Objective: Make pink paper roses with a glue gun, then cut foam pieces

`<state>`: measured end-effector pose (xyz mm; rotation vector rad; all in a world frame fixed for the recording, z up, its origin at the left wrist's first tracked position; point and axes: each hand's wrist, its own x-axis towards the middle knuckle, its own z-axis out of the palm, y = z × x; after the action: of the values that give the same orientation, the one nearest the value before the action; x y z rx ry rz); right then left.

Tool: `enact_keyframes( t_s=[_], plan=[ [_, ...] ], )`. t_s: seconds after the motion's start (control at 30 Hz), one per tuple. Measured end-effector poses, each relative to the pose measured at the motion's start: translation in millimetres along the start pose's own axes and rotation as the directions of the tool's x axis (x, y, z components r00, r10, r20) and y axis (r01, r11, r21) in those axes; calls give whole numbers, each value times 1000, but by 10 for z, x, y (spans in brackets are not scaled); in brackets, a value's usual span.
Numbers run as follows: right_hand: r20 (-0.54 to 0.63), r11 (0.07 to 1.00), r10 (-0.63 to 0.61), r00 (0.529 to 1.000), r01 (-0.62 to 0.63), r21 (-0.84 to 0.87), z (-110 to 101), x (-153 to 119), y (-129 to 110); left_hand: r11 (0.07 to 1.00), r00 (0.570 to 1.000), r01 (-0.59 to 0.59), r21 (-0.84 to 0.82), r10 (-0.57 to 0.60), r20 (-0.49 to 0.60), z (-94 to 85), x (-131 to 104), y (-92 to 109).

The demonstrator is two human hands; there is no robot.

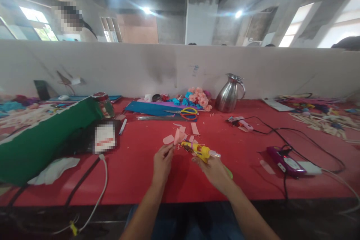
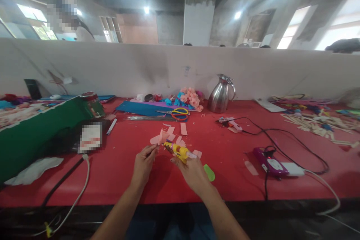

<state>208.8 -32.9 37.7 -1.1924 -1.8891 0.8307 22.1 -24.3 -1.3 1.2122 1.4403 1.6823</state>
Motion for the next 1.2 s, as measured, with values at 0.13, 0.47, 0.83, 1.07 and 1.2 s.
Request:
enact_keyframes(
  t_s=[0.13,0.47,0.83,1.07,1.2],
  plan=[
    [48,999,29,998,-27,-33,0,0,-18,998,1000,-11,62,11,3,-5,8,1],
    [42,996,41,998,-37,-84,-15,5,-22,997,1000,-16,71,16,0,-3,-4,-6],
    [24,992,44,999,-41,-116,-5,14,-40,998,1000,0,70,-1,7,4,2,5],
    [7,992,39,999,-38,-121,-21,3,-78,997,1000,-17,69,17,5,-1,9,-33],
    [18,992,30,999,-28,-121,-16,5,-106,998,1000,-13,54,13,-5,-2,9,3]
  ],
)
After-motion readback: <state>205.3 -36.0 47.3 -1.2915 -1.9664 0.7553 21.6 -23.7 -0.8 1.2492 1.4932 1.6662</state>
